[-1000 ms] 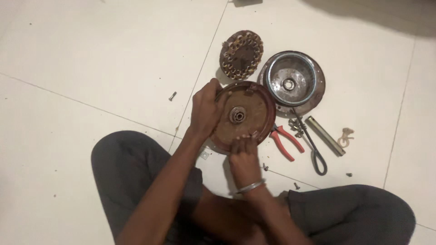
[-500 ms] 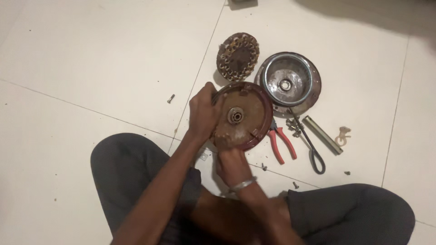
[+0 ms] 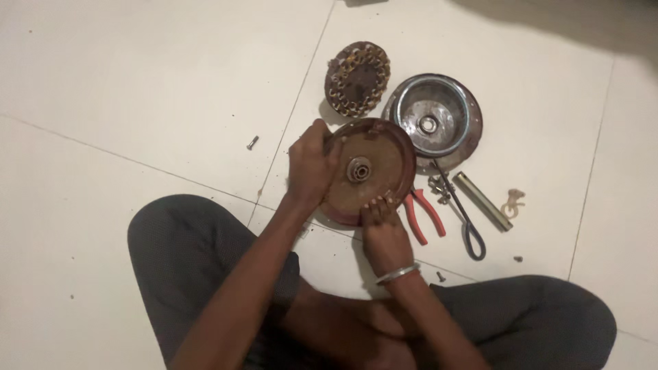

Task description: The person sits on the floor and disassembles a circular mechanical component, removing a metal ring and a central hub. They then wipe the interior of the housing with a cloth and use pliers to adjust small parts within the assembly.

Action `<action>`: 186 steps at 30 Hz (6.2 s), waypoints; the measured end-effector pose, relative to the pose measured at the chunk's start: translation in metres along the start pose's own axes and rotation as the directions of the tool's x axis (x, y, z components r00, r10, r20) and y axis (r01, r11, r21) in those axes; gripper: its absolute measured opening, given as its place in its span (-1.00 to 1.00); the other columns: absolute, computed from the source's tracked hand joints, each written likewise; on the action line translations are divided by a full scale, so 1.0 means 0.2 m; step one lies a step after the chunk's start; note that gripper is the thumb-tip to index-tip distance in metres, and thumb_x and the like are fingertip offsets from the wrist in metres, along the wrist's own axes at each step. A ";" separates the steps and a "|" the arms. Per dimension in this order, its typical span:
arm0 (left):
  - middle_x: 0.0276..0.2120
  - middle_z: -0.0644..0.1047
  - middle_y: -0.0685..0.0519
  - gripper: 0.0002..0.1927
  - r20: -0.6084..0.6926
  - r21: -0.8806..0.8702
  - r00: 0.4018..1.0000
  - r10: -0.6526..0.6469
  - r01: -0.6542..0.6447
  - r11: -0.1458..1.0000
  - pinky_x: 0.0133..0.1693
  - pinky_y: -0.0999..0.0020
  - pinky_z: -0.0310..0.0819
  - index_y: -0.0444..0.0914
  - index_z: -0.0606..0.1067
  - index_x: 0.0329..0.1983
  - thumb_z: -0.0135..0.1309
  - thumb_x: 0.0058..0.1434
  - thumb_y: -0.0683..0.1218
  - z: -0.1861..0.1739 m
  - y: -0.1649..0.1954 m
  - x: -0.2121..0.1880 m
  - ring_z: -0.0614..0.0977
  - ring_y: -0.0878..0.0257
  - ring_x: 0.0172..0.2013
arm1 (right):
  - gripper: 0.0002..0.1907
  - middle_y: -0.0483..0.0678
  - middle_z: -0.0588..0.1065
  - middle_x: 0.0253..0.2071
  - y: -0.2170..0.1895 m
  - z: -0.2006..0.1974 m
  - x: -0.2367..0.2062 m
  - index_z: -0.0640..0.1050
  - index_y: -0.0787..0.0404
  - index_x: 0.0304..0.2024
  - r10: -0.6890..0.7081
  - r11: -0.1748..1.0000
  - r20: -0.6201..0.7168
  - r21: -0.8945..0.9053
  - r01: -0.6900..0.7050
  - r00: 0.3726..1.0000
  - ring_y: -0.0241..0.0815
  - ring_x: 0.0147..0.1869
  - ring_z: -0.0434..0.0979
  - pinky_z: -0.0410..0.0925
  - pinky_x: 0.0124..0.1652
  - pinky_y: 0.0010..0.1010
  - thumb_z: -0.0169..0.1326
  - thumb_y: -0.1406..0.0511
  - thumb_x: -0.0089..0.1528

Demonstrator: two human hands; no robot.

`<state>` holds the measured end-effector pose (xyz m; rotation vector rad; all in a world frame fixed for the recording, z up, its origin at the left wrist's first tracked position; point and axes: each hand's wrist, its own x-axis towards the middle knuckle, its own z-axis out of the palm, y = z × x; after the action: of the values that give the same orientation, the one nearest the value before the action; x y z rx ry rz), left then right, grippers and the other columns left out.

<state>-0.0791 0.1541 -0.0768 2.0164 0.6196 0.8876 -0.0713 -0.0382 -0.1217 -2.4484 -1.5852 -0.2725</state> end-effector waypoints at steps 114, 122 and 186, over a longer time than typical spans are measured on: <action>-0.40 0.58 -0.22 -0.77 0.317 0.014 0.948 -0.014 0.011 1.000 -0.31 0.04 0.45 -0.35 0.41 -0.20 0.22 0.19 -0.19 -0.05 0.11 0.11 0.63 -0.18 -0.33 | -0.48 0.13 0.53 0.02 0.22 -0.21 0.02 0.55 0.29 0.11 0.123 0.972 -0.010 0.201 -0.118 0.992 0.19 0.08 0.50 0.42 -0.03 -0.16 0.06 0.53 0.06; -0.39 0.58 -0.22 -0.79 0.270 0.002 0.961 -0.053 0.055 0.998 -0.31 0.04 0.46 -0.34 0.39 -0.21 0.20 0.21 -0.21 -0.02 0.13 0.09 0.64 -0.18 -0.33 | -0.53 0.23 0.56 -0.02 0.13 -0.16 0.07 0.53 0.09 0.22 0.483 0.724 0.326 0.374 -0.580 0.813 0.23 0.04 0.56 0.42 0.02 -0.01 0.05 0.37 0.23; -0.57 0.52 -0.13 -0.79 0.110 0.053 0.989 -0.101 0.096 0.994 -0.43 0.14 0.43 -0.33 0.38 -0.31 0.21 0.23 -0.20 -0.02 0.05 0.02 0.60 -0.02 -0.55 | -0.55 0.19 0.62 -0.12 -0.14 -0.29 -0.04 0.65 0.27 -0.01 0.507 0.598 0.047 0.700 -0.391 0.861 0.16 -0.05 0.66 0.48 -0.05 -0.23 0.00 0.57 0.08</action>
<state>-0.0790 0.1526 -0.0658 2.0445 0.6764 0.7015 -0.1021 -0.0499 -0.0650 -2.0338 -0.7248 0.1927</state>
